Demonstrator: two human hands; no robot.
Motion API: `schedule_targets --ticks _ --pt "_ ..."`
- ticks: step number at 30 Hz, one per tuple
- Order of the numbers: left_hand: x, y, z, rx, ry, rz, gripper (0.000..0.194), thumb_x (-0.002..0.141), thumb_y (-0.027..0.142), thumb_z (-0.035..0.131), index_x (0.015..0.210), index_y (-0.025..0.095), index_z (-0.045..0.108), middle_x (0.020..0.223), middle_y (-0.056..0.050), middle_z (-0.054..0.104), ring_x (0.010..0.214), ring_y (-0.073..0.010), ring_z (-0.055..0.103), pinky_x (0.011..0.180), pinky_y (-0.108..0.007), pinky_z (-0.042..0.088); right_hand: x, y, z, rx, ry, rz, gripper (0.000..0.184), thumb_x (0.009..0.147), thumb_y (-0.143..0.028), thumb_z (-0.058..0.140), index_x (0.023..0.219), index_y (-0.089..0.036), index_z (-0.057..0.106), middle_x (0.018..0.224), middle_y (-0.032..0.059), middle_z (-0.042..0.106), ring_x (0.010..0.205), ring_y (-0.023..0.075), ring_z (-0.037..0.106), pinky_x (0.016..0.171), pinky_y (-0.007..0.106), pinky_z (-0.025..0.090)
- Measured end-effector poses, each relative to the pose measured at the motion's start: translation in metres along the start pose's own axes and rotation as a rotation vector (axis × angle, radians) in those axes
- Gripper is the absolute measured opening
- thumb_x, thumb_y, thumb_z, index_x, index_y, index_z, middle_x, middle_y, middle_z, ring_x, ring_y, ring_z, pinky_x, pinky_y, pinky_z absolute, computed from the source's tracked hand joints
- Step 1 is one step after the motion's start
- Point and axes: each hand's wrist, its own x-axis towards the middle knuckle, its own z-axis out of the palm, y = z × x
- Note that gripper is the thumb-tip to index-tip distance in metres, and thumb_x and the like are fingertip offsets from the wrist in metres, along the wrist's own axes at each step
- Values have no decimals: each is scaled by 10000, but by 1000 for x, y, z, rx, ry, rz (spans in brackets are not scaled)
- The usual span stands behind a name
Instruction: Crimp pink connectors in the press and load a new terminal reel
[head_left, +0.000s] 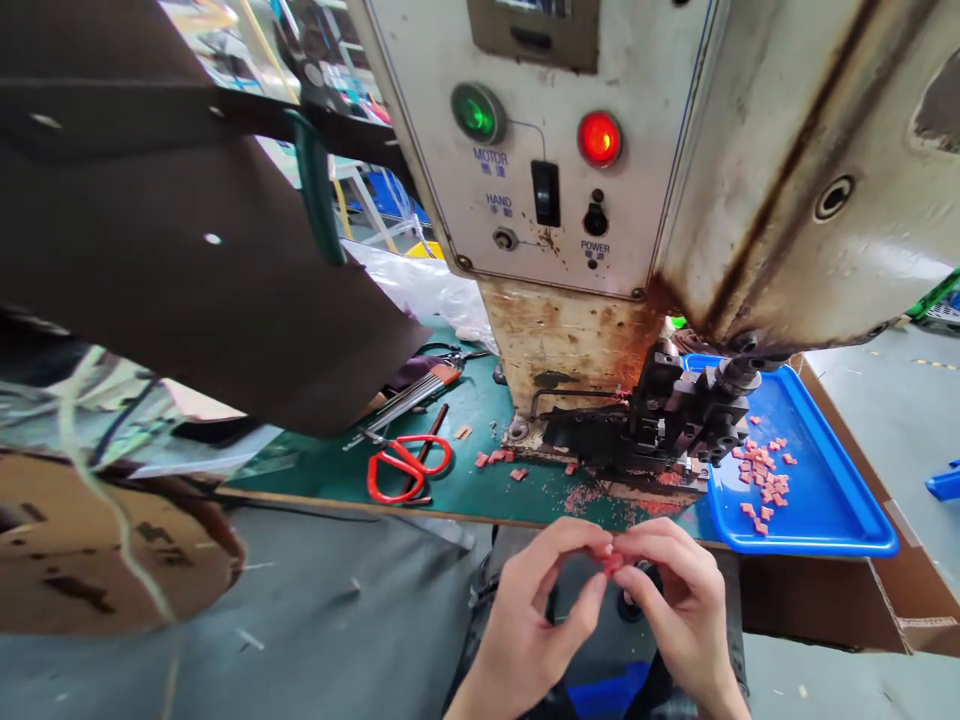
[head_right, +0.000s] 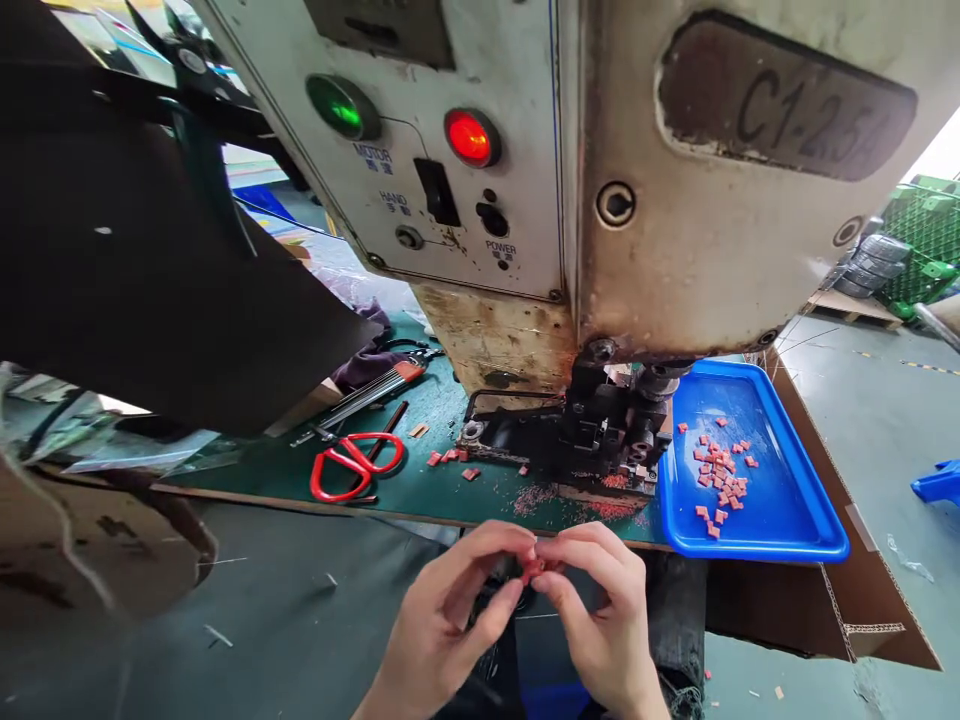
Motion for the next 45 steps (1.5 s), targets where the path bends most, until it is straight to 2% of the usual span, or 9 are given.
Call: schedule_targets --ticks 5,9,13,18,24,29,33,39,45 --pt "-5 -1 13 -74 -17 -72 157 922 156 645 991 238 760 892 -46 799 836 -190 785 765 -231 659 -9 4 -5 155 103 116 30 922 -245 787 934 -237 813 805 35 717 671 161 675 561 250 562" --pt "-1 -1 18 -69 -63 -72 155 942 159 653 989 241 776 860 -36 813 786 -186 792 724 -220 652 -16 11 -4 298 167 187 119 916 -327 804 897 -210 796 807 11 645 531 110 624 462 223 535" --pt "4 3 24 -19 -25 -3 148 936 133 665 945 238 769 874 -38 782 793 -174 771 719 -211 639 -17 12 0 354 202 169 185 958 -360 756 866 -200 752 855 12 650 546 107 659 515 231 590" --pt "6 5 26 55 -4 33 221 923 112 681 993 273 815 930 -41 732 780 -153 743 701 -201 632 -16 7 -5 254 218 138 95 970 -300 747 932 -215 761 897 59 770 760 167 747 638 232 633" --pt "11 3 25 -137 -177 -128 211 995 266 644 1006 257 855 947 -94 762 852 -217 760 748 -280 660 -5 2 -19 13 231 -11 145 880 -298 850 811 -212 756 728 33 749 659 171 717 590 254 620" --pt "14 -2 27 -281 -185 -216 203 982 349 689 941 223 843 908 -94 771 800 -212 753 704 -278 657 0 0 -29 -111 186 -101 62 886 -236 840 849 -226 791 710 27 769 616 171 727 571 251 620" --pt "18 -6 30 -326 -178 -248 184 970 312 704 869 206 816 831 -63 768 747 -185 744 678 -237 640 -2 2 -34 -84 115 -61 97 919 -152 775 945 -235 818 784 40 809 645 178 765 584 246 648" --pt "28 -5 36 -197 -164 -186 163 976 237 663 873 212 787 790 -27 768 693 -159 732 633 -202 608 4 9 -42 -6 104 -7 143 914 -138 774 965 -258 832 806 32 817 608 168 753 553 246 644" --pt "26 -22 32 107 -44 35 116 954 178 673 969 226 778 799 0 793 652 -135 733 642 -185 595 28 22 -51 -160 341 55 34 892 -255 812 870 -239 831 821 47 753 768 190 704 637 292 596"
